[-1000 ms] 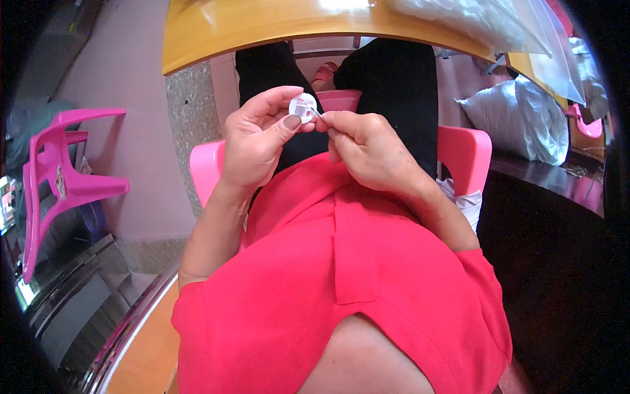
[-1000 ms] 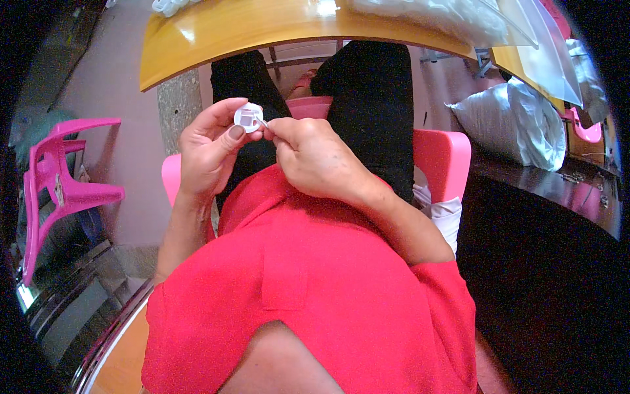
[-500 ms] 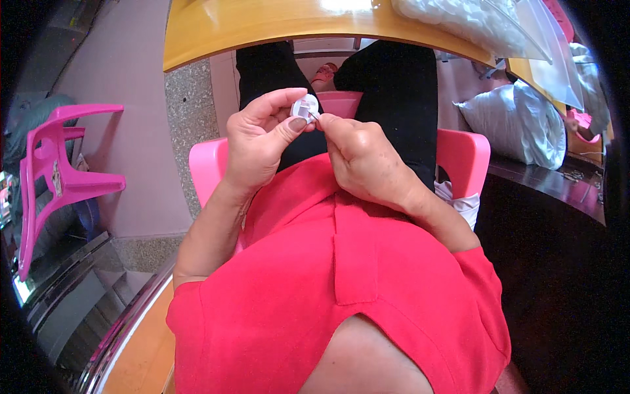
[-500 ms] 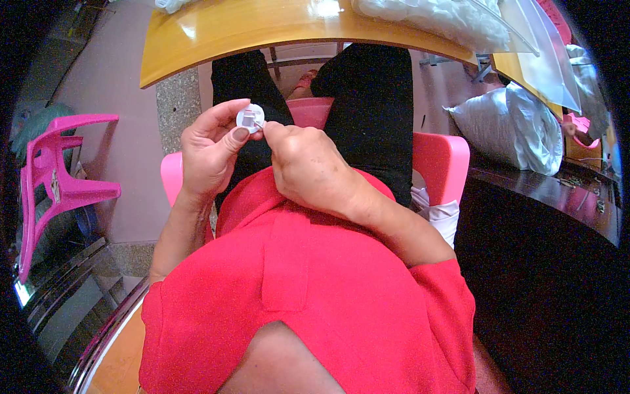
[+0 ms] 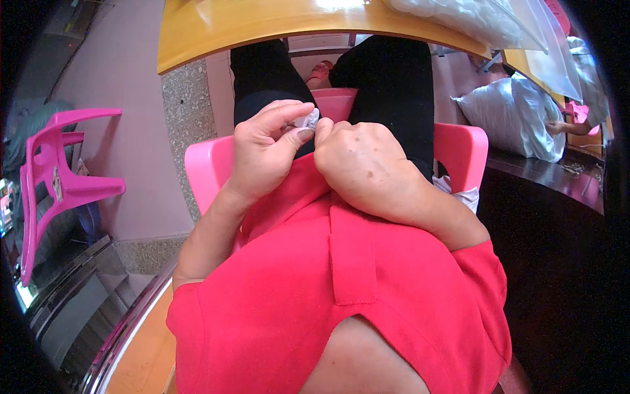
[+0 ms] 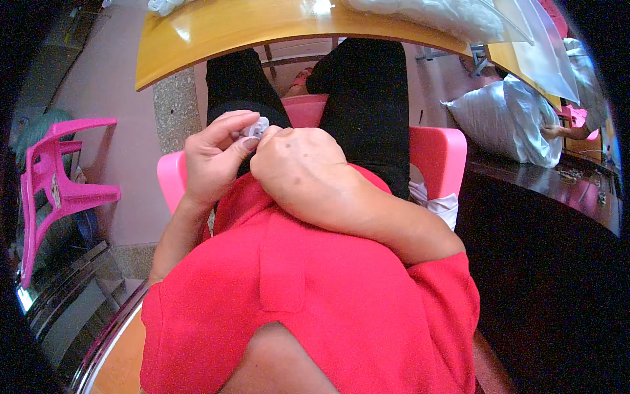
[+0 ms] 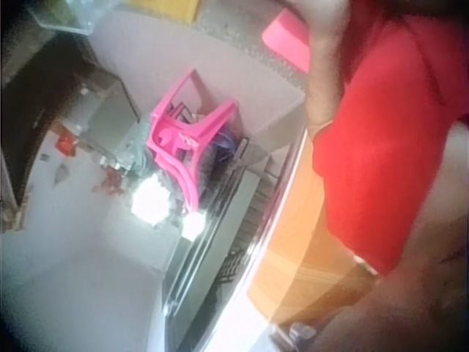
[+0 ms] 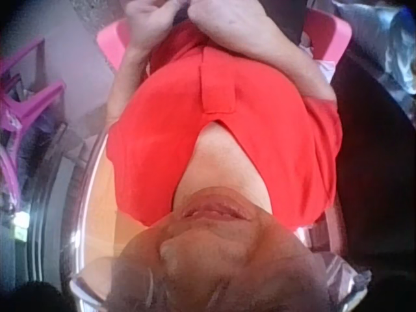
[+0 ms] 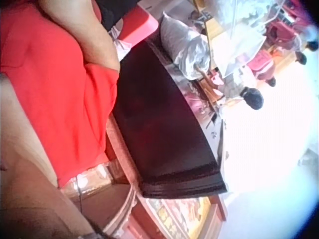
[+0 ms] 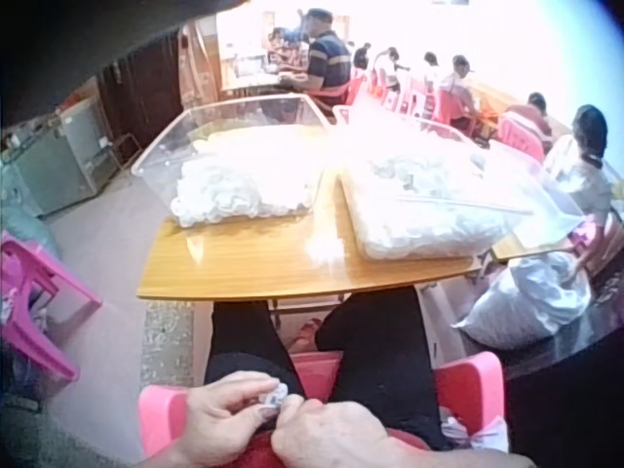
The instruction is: The person reaches into a bin to retrieve a white plastic component, uses a metal tool to poke through its center, and then places the piece into a separate container.
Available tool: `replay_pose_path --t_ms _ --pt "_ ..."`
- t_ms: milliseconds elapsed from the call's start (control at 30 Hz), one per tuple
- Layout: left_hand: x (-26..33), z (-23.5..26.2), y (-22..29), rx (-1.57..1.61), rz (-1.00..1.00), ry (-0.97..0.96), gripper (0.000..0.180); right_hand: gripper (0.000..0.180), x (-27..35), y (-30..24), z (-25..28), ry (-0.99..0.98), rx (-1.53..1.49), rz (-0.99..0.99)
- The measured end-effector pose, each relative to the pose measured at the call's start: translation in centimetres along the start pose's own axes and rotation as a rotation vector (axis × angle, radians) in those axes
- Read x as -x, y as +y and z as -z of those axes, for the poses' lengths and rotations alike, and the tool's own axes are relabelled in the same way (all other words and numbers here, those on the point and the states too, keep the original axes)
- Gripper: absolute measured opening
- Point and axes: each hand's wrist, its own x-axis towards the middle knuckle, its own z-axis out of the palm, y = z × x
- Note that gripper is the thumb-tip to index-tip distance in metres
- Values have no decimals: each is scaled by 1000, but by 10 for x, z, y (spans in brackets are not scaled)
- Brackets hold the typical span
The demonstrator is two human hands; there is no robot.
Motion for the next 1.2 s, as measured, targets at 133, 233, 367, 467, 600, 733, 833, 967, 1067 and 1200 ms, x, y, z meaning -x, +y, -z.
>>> replay_pose_path --t_ms 133,233,367,467,600,733,833,967,1067,1200 --pt "-3 4 -5 -99 9 -125 22 14 1 3 4 -62 7 43" --pt "-8 9 -2 251 218 -76 23 14 2 8 8 -48 -79 -3" --pt "-14 19 -2 474 156 -95 25 23 10 16 16 76 -246 -134" --pt "-12 19 0 522 178 -105 27 22 12 17 13 131 -252 -110" --pt "-11 19 1 537 202 -118 28 20 9 14 14 179 -230 -72" --pt "-11 18 0 521 196 -119 26 19 10 13 13 238 -174 -56" --pt "-10 17 0 459 207 -107 26 22 9 11 13 208 -122 -49" --pt "-8 16 -1 418 211 -130 25 11 8 9 13 214 -39 -5" --pt "-7 15 -1 371 220 -132 23 14 7 9 11 188 29 38" --pt "-6 12 1 205 170 -111 21 18 0 7 12 39 31 26"
